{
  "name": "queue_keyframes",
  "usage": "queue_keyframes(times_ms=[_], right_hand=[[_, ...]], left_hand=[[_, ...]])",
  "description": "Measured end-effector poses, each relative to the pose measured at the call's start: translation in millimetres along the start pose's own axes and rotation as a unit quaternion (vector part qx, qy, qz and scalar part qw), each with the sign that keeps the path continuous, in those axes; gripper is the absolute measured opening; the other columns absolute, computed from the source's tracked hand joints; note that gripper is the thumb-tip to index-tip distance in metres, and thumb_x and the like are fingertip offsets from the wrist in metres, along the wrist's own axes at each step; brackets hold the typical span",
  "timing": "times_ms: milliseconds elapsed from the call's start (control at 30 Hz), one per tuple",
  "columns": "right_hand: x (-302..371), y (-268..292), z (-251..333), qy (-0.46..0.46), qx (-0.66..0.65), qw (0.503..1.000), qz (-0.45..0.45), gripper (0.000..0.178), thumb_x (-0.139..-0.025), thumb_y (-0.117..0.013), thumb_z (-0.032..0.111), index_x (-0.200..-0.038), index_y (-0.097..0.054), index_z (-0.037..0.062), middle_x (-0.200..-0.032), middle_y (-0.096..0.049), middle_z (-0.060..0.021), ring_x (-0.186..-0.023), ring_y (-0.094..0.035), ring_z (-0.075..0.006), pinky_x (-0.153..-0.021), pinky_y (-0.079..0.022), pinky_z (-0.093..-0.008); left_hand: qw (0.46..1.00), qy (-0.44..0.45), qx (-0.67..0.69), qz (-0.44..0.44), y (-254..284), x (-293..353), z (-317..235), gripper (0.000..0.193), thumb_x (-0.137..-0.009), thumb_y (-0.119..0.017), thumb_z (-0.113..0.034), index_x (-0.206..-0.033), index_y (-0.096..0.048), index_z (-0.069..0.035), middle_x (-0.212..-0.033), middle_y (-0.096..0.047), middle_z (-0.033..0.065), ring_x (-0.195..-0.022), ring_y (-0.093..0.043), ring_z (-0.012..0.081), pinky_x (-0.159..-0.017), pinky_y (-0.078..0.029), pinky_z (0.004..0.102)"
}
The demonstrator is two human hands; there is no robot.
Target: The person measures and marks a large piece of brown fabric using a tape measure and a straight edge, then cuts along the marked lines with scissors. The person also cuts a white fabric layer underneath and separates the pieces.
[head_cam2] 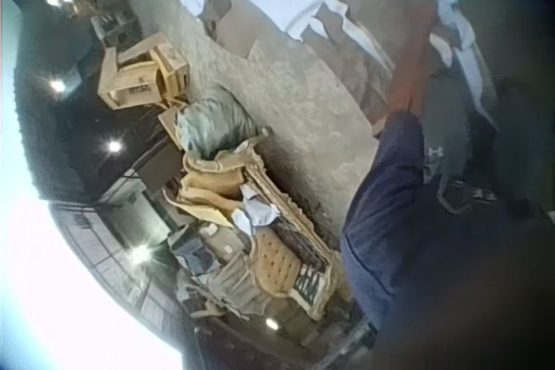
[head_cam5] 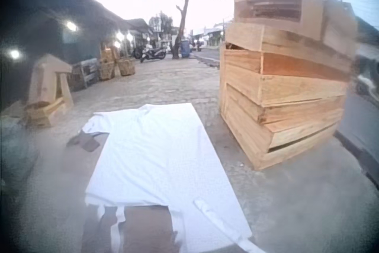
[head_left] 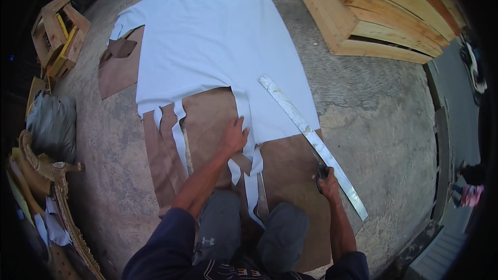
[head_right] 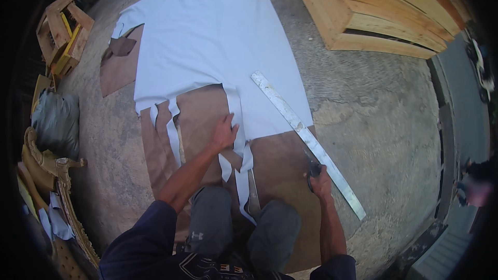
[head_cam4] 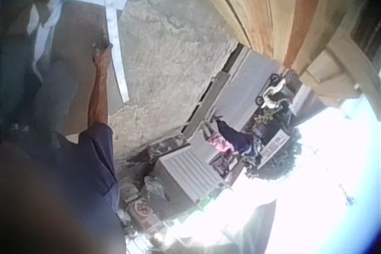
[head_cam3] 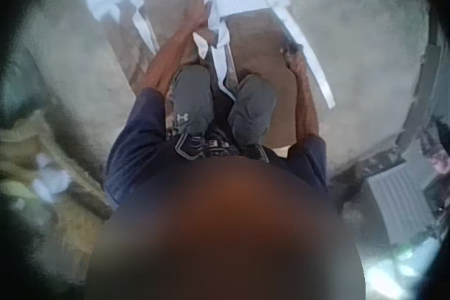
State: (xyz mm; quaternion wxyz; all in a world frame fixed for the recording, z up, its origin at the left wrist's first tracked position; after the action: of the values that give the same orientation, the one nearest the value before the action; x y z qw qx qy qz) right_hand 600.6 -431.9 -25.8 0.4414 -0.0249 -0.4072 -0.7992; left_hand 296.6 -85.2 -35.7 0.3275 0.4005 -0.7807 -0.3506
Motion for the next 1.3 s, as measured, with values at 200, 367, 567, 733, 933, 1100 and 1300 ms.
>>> queue_keyframes(times_ms=[200,367,567,733,933,1100,1300], right_hand=[[-75.3,31.2,11.2,0.019,0.091,0.994,-0.06,0.064,-0.08,-0.087,0.032,-0.125,-0.056,-0.0028,-0.118,-0.066,-0.025,-0.112,-0.063,-0.0427,-0.096,-0.049,-0.0476],[-104.5,3.7,83.5,-0.01,0.032,0.998,0.059,0.058,-0.083,-0.085,0.035,-0.119,-0.059,-0.0026,-0.109,-0.071,-0.0213,-0.103,-0.069,-0.0327,-0.091,-0.052,-0.0427],[-161.0,-87.4,198.6,0.044,0.087,0.955,0.281,0.066,-0.078,-0.083,0.058,-0.101,-0.065,-0.001,-0.086,-0.068,-0.0125,-0.081,-0.067,-0.0238,-0.075,-0.053,-0.0386],[-221.5,-129.6,255.2,0.057,0.113,0.912,0.39,0.075,-0.071,-0.082,0.071,-0.095,-0.068,0.0008,-0.076,-0.064,-0.0072,-0.065,-0.063,-0.0168,-0.057,-0.05,-0.0322],[-265.9,-153.2,289.6,0.061,0.209,0.865,0.452,0.079,-0.07,-0.082,0.072,-0.096,-0.069,-0.0021,-0.072,-0.06,-0.0046,-0.06,-0.06,-0.0145,-0.053,-0.05,-0.0293],[-288.7,-169.0,305.8,0.054,0.195,0.863,0.462,0.08,-0.071,-0.081,0.072,-0.099,-0.069,-0.0013,-0.077,-0.062,-0.0066,-0.064,-0.061,-0.0155,-0.055,-0.051,-0.0301],[-303.4,-178.9,310.9,0.101,0.251,0.846,0.46,0.08,-0.068,-0.081,0.074,-0.1,-0.07,0.0018,-0.079,-0.063,-0.0071,-0.07,-0.063,-0.0193,-0.062,-0.052,-0.0334]], left_hand=[[0.985,0.035,-0.132,-0.107,8.6,-48.9,27.8,0.074,-0.096,-0.061,-0.043,-0.156,-0.039,-0.006,-0.163,-0.033,0.0193,-0.153,-0.027,0.0367,-0.123,-0.015,0.0615],[0.98,-0.007,-0.158,-0.119,0.3,-8.9,30.2,0.075,-0.096,-0.056,-0.044,-0.158,-0.036,-0.007,-0.166,-0.03,0.0175,-0.154,-0.025,0.0362,-0.124,-0.012,0.061],[0.987,0.06,-0.136,-0.055,-4.5,11.2,26.9,0.076,-0.095,-0.057,-0.043,-0.158,-0.035,-0.008,-0.166,-0.029,0.0172,-0.154,-0.023,0.0367,-0.124,-0.01,0.0617],[0.987,-0.015,-0.123,-0.101,9.1,-14.5,0.7,0.076,-0.094,-0.06,-0.043,-0.158,-0.036,-0.011,-0.166,-0.027,0.0171,-0.154,-0.024,0.0374,-0.123,-0.011,0.0641],[0.988,0.003,-0.117,-0.104,7.5,-41.3,13.1,0.07,-0.097,-0.057,-0.046,-0.159,-0.038,-0.019,-0.167,-0.028,0.0145,-0.154,-0.024,0.0353,-0.123,-0.013,0.0651],[0.985,0.003,-0.134,-0.108,-0.4,-27.6,19.8,0.069,-0.098,-0.055,-0.047,-0.159,-0.039,-0.02,-0.164,-0.032,0.0152,-0.153,-0.026,0.0359,-0.122,-0.014,0.0654],[0.985,0.028,-0.136,-0.099,-3.4,-16.1,25.4,0.068,-0.098,-0.055,-0.046,-0.158,-0.039,-0.021,-0.162,-0.036,0.0147,-0.146,-0.035,0.0356,-0.119,-0.021,0.0616]])
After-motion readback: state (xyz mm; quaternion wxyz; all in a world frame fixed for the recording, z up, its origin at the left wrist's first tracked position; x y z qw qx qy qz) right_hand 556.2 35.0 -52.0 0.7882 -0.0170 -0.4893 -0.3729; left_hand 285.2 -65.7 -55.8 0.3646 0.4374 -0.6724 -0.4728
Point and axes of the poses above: each hand's wrist, its own x-axis away from the middle knuckle, its own y-axis out of the back of the hand, z = x × y, the point moved 8 cm from there along -x, towards the middle knuckle
